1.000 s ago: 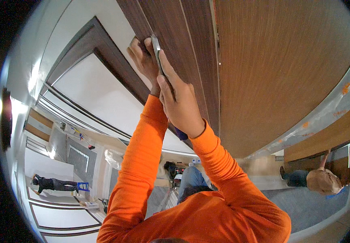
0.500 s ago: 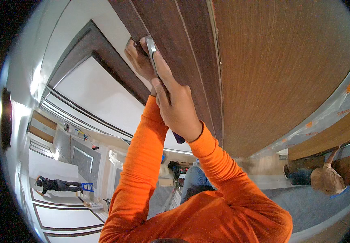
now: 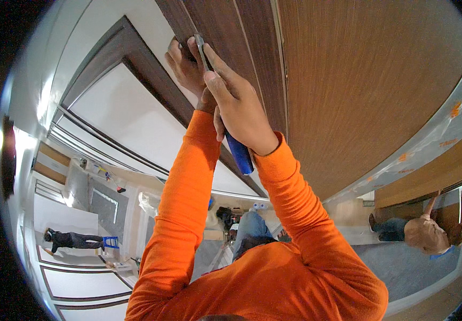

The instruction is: The person trims the excess material from the edge of a door using a utility knife while standing on a ladder.

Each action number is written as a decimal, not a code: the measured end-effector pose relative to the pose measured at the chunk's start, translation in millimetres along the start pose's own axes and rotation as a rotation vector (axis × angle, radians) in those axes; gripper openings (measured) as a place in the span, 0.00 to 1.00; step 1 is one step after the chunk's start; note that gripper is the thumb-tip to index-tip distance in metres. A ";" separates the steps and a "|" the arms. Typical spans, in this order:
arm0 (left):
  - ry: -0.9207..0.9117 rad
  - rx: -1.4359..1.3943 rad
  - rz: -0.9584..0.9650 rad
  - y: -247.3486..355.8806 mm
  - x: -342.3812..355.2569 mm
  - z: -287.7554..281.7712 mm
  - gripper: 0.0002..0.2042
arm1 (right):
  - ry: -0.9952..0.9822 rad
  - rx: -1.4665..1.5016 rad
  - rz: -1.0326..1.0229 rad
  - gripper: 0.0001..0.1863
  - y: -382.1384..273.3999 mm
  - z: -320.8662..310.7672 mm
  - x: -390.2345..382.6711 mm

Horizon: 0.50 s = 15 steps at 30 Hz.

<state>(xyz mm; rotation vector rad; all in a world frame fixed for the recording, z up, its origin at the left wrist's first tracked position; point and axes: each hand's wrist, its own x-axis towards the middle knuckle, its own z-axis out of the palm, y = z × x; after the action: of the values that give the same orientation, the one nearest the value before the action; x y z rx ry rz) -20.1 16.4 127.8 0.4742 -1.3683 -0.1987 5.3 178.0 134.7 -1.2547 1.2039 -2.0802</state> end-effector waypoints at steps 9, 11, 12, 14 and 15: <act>0.029 -0.136 0.023 3.0 0.6 -1.8 0.19 | 0.027 -0.061 -0.084 0.27 -12.8 20.5 0.4; 0.101 -0.139 0.122 -9.1 1.6 4.3 0.19 | 0.049 -0.001 -0.106 0.28 -9.5 31.7 5.3; 0.106 -0.147 0.170 -16.0 0.5 10.8 0.20 | 0.077 0.019 -0.105 0.28 -7.8 32.4 3.9; 0.077 -0.132 0.267 -22.7 -9.5 6.9 0.20 | 0.069 0.143 -0.021 0.29 -15.8 33.2 0.9; 0.061 -0.115 0.321 -21.0 -5.8 3.4 0.19 | 0.054 0.206 0.004 0.30 -21.8 34.6 2.1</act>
<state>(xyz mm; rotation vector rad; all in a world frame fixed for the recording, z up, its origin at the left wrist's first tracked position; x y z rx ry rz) -21.7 -0.7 114.0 0.1593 -1.3455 0.0008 35.7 172.3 161.6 -1.1081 0.9836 -2.1843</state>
